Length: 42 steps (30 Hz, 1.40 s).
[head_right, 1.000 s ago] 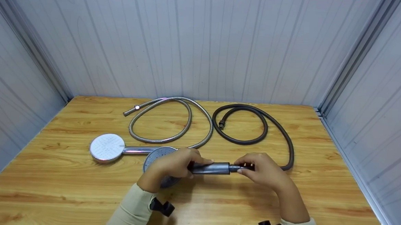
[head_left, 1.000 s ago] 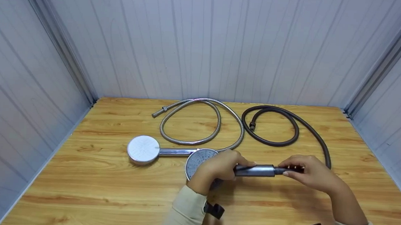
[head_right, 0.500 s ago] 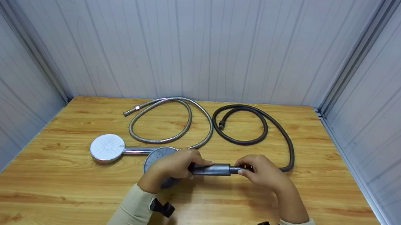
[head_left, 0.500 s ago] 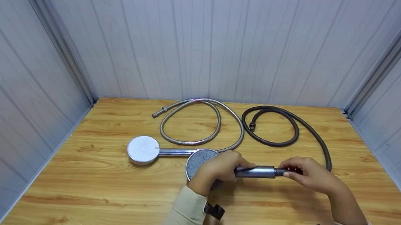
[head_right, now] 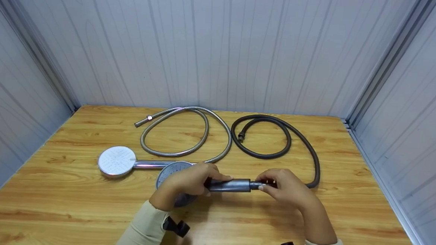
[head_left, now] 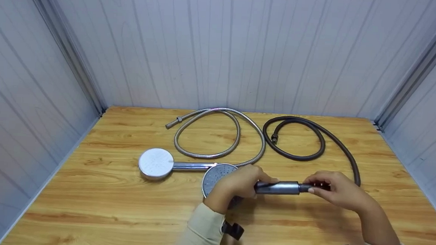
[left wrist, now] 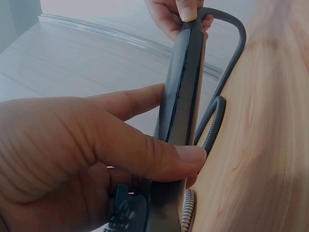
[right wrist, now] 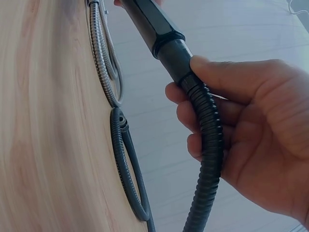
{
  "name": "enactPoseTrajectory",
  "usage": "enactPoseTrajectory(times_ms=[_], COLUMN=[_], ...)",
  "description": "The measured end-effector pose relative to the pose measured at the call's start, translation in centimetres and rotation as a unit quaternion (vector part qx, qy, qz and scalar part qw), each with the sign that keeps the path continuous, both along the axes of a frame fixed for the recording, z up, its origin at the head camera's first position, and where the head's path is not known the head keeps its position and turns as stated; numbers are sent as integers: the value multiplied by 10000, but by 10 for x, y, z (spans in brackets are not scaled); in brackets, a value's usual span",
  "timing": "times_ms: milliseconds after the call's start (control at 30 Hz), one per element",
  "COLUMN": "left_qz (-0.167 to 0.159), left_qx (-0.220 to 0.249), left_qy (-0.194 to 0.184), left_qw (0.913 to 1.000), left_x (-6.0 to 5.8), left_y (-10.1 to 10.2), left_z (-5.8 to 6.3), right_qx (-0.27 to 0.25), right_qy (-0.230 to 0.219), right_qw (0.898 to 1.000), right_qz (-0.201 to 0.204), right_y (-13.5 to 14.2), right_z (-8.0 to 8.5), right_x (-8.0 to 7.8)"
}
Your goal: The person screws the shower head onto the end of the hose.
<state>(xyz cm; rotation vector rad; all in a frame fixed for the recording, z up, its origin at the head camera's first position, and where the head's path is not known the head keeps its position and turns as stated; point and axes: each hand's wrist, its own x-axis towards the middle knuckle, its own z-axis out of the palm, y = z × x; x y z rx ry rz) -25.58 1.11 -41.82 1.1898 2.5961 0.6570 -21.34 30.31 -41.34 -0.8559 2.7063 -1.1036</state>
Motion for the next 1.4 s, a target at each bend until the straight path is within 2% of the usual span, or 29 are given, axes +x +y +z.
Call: enactPoseTrajectory(times_ms=[100, 333, 533, 1000, 1167, 1400], left_qz=[25, -59, -19, -375, -537, -538], left_qx=[-36, -100, -173, -318, -376, -367], left_qy=[17, 339, 351, 617, 826, 898], left_qw=[10000, 9994, 9992, 9969, 9944, 9938], left_x=[0, 1, 1, 2, 2, -1], left_y=[0, 3, 9, 23, 23, 20], left_z=[-1, -2, -6, -13, -13, -10], right_qx=[-34, -120, -113, -111, -246, -550], right_qy=[126, 432, 293, -223, -116, 6], right_qw=[9999, 9990, 9994, 9994, 9994, 9979], right_qz=[20, 11, -143, -223, -219, -343], right_y=[1, 6, 13, 27, 32, 37], right_z=[-1, -6, -11, -16, -19, -22], right_x=[0, -3, -4, 3, 7, 9])
